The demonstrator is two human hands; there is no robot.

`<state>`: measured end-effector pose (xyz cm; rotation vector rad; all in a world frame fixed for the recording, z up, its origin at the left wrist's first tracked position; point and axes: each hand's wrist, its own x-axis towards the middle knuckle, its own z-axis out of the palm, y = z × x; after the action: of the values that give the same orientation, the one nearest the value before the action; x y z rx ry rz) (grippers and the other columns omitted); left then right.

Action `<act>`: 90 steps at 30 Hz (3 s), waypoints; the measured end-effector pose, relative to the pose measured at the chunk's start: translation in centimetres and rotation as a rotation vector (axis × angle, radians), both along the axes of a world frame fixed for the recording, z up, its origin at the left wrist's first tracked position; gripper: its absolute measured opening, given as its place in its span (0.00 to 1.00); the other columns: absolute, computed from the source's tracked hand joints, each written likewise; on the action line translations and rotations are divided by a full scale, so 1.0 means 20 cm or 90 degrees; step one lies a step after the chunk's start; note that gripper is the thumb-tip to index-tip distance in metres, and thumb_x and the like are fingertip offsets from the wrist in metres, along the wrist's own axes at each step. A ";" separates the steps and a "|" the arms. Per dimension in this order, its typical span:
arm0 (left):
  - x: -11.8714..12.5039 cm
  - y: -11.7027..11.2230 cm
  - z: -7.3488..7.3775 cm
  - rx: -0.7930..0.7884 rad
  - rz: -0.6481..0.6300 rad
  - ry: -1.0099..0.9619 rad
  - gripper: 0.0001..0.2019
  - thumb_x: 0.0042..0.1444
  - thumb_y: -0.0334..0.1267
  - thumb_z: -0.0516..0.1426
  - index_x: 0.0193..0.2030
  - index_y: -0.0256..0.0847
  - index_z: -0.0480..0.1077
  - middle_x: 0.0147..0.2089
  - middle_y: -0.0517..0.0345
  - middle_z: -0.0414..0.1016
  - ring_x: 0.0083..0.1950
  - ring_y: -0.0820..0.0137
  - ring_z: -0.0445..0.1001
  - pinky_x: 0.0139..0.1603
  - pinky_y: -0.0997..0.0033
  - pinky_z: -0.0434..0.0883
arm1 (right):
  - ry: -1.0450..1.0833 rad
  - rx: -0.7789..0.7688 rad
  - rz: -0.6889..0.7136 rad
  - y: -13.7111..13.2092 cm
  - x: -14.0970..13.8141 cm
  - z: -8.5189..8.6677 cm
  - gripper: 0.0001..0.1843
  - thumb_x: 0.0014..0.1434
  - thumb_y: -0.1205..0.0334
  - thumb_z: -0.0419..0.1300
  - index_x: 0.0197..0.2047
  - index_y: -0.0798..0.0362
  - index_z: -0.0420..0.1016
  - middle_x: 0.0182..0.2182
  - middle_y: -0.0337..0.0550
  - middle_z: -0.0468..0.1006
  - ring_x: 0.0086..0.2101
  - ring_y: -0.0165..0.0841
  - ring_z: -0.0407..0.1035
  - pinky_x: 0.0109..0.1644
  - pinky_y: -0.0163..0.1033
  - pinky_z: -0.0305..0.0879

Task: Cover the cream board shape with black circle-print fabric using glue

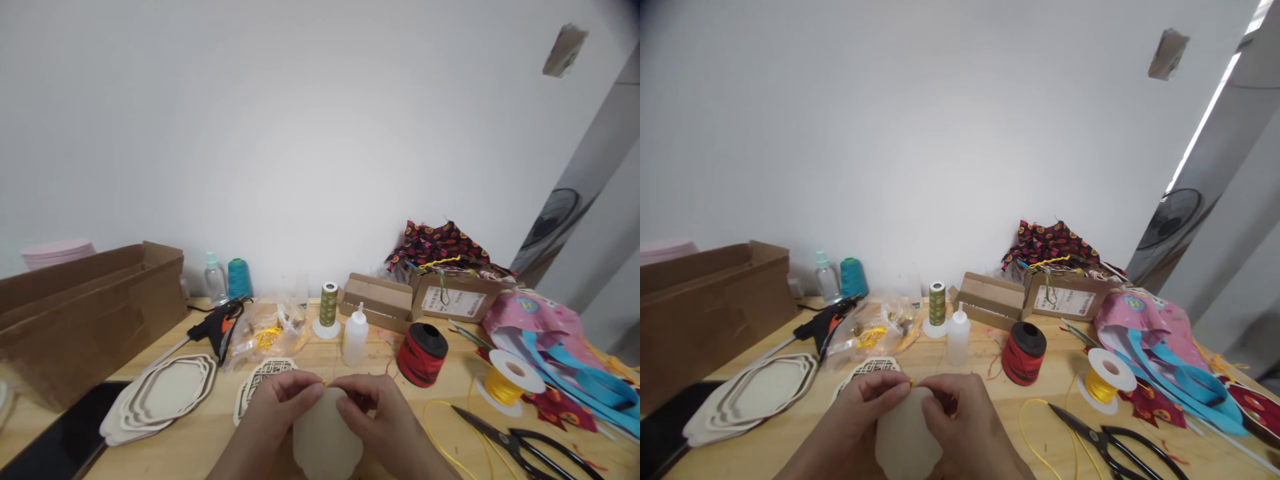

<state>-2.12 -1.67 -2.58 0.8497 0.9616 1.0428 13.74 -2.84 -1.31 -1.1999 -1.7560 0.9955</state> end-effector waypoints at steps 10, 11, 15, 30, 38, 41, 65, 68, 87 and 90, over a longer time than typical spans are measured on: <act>0.00 0.00 -0.02 -0.030 0.011 -0.034 0.10 0.34 0.36 0.66 0.26 0.37 0.73 0.23 0.57 0.76 0.25 0.71 0.71 0.28 0.73 0.64 | 0.007 0.003 0.008 0.01 0.00 -0.02 0.14 0.50 0.69 0.52 0.35 0.53 0.77 0.21 0.38 0.74 0.22 0.27 0.61 0.24 0.29 0.55; 0.00 0.00 -0.02 -0.025 0.013 -0.033 0.10 0.34 0.35 0.66 0.26 0.37 0.73 0.24 0.57 0.76 0.26 0.71 0.71 0.28 0.73 0.64 | 0.005 0.001 0.010 0.01 0.00 -0.01 0.14 0.50 0.69 0.52 0.36 0.53 0.77 0.21 0.38 0.74 0.23 0.27 0.61 0.24 0.29 0.55; 0.02 0.00 -0.03 -0.019 0.018 -0.041 0.09 0.34 0.35 0.66 0.25 0.37 0.72 0.23 0.58 0.76 0.25 0.72 0.70 0.27 0.74 0.64 | 0.005 -0.005 0.006 0.00 0.00 -0.01 0.14 0.49 0.69 0.52 0.36 0.53 0.77 0.22 0.39 0.75 0.23 0.28 0.62 0.25 0.29 0.56; 0.04 -0.01 -0.01 0.020 0.102 0.034 0.13 0.28 0.36 0.67 0.24 0.37 0.72 0.22 0.59 0.76 0.25 0.73 0.70 0.25 0.78 0.64 | 0.016 0.014 -0.005 0.02 0.00 -0.03 0.14 0.49 0.70 0.52 0.37 0.55 0.76 0.21 0.37 0.72 0.22 0.26 0.61 0.24 0.28 0.56; 0.04 -0.01 -0.01 -0.019 0.118 -0.037 0.15 0.29 0.36 0.67 0.28 0.38 0.72 0.24 0.59 0.76 0.26 0.72 0.71 0.27 0.76 0.66 | -0.060 0.177 -0.060 -0.02 0.01 -0.03 0.15 0.51 0.68 0.53 0.43 0.49 0.71 0.31 0.40 0.74 0.29 0.29 0.65 0.34 0.33 0.62; 0.04 -0.01 0.00 -0.013 0.110 -0.034 0.15 0.29 0.36 0.68 0.27 0.37 0.72 0.24 0.59 0.76 0.26 0.73 0.71 0.26 0.77 0.65 | -0.082 0.213 0.002 -0.02 0.01 -0.01 0.16 0.53 0.69 0.51 0.43 0.47 0.71 0.29 0.39 0.74 0.28 0.28 0.65 0.32 0.31 0.60; 0.03 -0.04 0.01 -0.033 0.051 -0.071 0.15 0.31 0.34 0.66 0.31 0.38 0.73 0.29 0.55 0.77 0.30 0.69 0.73 0.32 0.72 0.67 | -0.048 0.157 0.016 0.00 0.00 -0.03 0.18 0.52 0.72 0.51 0.42 0.47 0.74 0.28 0.37 0.77 0.27 0.27 0.68 0.27 0.28 0.58; 0.02 -0.02 -0.01 -0.007 0.038 -0.061 0.14 0.33 0.33 0.66 0.31 0.38 0.74 0.29 0.56 0.77 0.30 0.70 0.72 0.32 0.73 0.66 | -0.060 0.160 0.022 0.01 0.00 -0.03 0.17 0.51 0.72 0.51 0.41 0.47 0.74 0.26 0.37 0.77 0.26 0.27 0.67 0.26 0.29 0.58; 0.02 -0.01 -0.01 -0.003 0.019 -0.036 0.13 0.32 0.34 0.66 0.30 0.37 0.74 0.26 0.57 0.76 0.28 0.71 0.71 0.29 0.74 0.64 | -0.052 0.138 -0.002 0.00 0.00 -0.02 0.10 0.53 0.70 0.52 0.33 0.51 0.73 0.28 0.37 0.76 0.30 0.28 0.69 0.34 0.30 0.62; 0.02 -0.02 0.01 -0.001 0.025 -0.030 0.13 0.32 0.33 0.66 0.29 0.37 0.74 0.25 0.58 0.76 0.27 0.72 0.70 0.29 0.75 0.64 | -0.054 0.136 -0.002 -0.01 0.00 -0.01 0.10 0.53 0.70 0.52 0.33 0.50 0.73 0.29 0.38 0.76 0.30 0.28 0.69 0.35 0.30 0.62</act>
<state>-1.62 -2.12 -2.41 0.8045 0.9418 1.0918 13.77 -2.95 -1.59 -1.1221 -1.8736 0.7425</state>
